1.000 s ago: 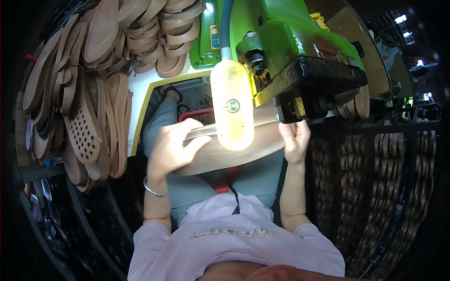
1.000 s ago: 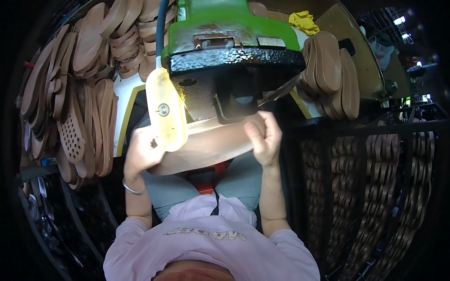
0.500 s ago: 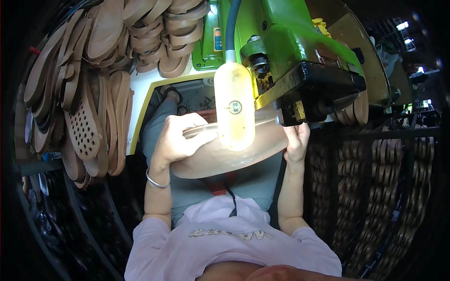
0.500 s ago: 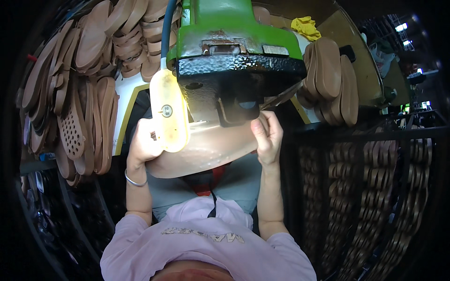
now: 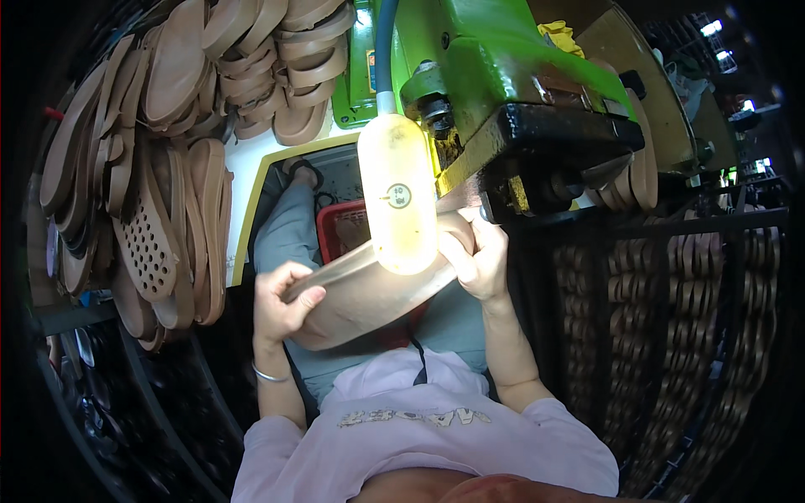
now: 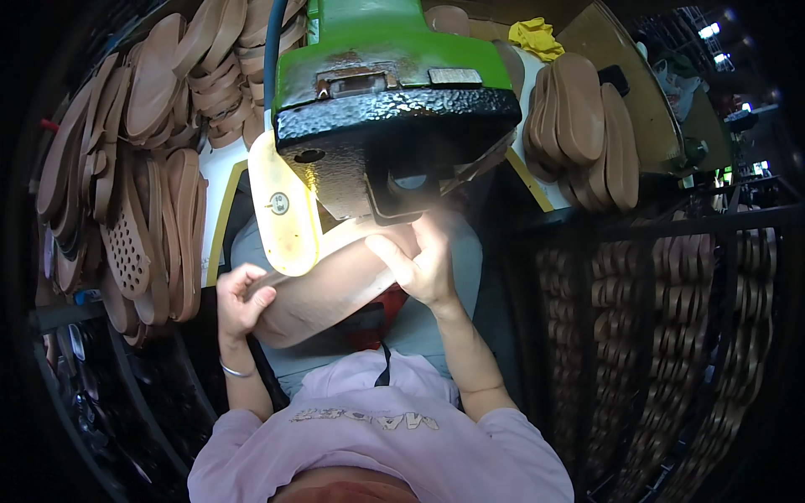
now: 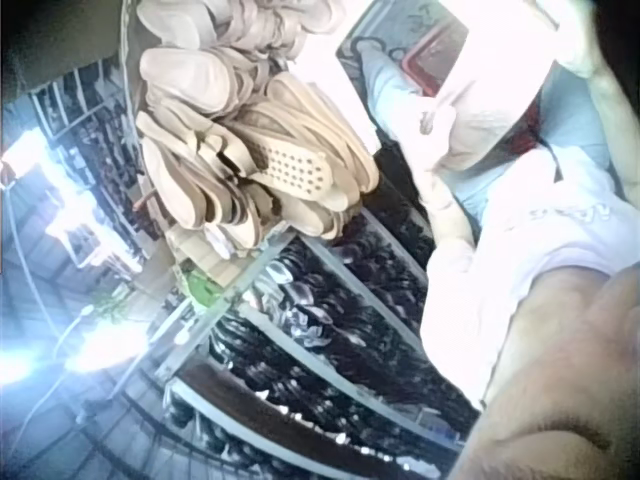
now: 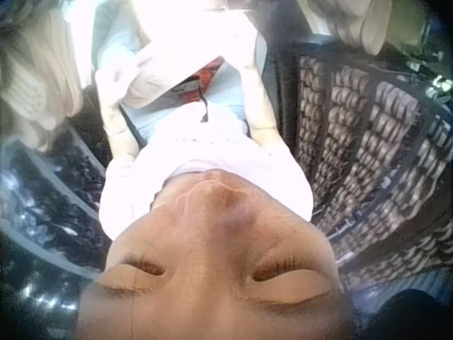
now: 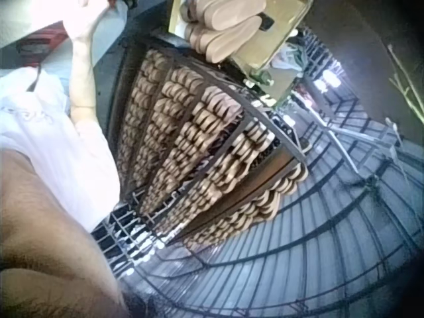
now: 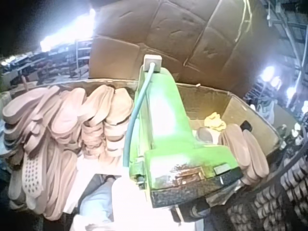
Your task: The person repeatedly picks up brown plastic sandals and presses their edges against a rotating grinding wheel on a green machine to smooth them. After each pass, the person places the sandal on a nearby stack of finished items. The process is repeated for multiple sandals throughout the clip.
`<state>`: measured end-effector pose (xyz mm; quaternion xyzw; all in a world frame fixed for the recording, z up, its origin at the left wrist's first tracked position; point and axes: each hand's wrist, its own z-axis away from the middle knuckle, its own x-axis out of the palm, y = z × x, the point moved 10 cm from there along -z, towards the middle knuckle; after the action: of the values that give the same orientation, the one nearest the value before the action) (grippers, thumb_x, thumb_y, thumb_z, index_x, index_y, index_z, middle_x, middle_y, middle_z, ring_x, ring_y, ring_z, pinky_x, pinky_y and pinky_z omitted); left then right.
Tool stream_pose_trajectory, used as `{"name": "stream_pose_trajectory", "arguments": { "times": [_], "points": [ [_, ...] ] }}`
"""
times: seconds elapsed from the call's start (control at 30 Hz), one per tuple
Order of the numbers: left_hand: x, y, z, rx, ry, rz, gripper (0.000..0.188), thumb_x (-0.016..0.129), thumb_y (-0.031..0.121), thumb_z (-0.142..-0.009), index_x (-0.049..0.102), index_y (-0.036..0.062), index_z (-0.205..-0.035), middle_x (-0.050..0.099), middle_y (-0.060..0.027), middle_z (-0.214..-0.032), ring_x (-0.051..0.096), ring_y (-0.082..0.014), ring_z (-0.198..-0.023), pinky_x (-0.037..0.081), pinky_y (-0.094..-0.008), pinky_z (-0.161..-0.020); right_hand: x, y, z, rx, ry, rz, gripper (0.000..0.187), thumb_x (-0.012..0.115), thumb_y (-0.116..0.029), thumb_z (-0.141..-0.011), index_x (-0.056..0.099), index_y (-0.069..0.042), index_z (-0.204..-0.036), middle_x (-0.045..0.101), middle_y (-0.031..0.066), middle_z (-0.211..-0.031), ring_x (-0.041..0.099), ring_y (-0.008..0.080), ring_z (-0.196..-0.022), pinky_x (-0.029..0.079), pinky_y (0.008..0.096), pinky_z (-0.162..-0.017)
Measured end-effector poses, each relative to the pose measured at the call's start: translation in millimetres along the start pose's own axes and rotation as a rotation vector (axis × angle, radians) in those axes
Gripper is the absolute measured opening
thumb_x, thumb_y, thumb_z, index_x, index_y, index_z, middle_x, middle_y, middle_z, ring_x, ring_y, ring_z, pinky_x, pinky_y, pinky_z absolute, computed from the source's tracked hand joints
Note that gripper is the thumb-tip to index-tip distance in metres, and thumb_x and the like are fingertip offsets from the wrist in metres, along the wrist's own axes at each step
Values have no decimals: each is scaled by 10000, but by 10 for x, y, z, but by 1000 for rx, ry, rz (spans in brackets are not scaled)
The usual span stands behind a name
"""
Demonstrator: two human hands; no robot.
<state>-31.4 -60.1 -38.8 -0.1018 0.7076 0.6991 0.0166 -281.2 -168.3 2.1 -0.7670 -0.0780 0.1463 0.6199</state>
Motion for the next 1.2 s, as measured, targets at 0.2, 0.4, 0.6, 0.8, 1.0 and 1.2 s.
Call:
{"name": "stream_pose_trajectory", "arguments": {
  "times": [0.2,0.4,0.6,0.8,1.0,1.2],
  "points": [
    [517,-345,773,-56,243,38,184,677,158,-818,583,5,-857,599,-29,-718,546,-96,-656,445,-251,-606,127,-2,-82,23,93,-74,99,626,79,-769,598,50,-860,644,29,-754,538,20,-619,419,171,-555],
    [1237,-354,681,-76,278,224,243,671,65,-832,556,-19,-1029,671,-113,-908,639,-161,-824,504,-295,-743,32,99,49,31,90,133,353,860,-112,-656,630,2,-898,676,55,-774,619,80,-681,476,213,-563],
    [1249,100,91,117,165,117,340,706,73,-818,536,-37,-1091,674,-119,-938,636,-138,-837,503,-258,-751,-248,105,200,-27,174,75,345,828,-137,-712,613,-1,-945,689,72,-844,639,121,-765,512,254,-694],
    [1345,86,-156,34,120,224,328,660,13,-839,519,-34,-1131,652,-113,-1005,621,-141,-901,491,-270,-814,-457,208,221,21,281,6,377,783,-138,-765,574,17,-1038,668,115,-958,629,156,-868,502,267,-767],
    [1345,-259,287,21,494,590,376,575,52,-903,418,-48,-1229,564,-154,-1156,556,-179,-1048,458,-303,-890,-24,-29,135,-94,16,280,356,829,-210,-685,628,-22,-909,589,23,-721,493,102,-580,410,248,-531],
    [2343,-253,329,-145,-249,470,418,654,48,-864,467,-22,-1231,570,-97,-1156,547,-149,-1051,425,-289,-937,-1526,-149,430,130,499,74,309,709,-224,-840,606,14,-1007,672,86,-837,632,118,-763,514,279,-641]
  ]
}}
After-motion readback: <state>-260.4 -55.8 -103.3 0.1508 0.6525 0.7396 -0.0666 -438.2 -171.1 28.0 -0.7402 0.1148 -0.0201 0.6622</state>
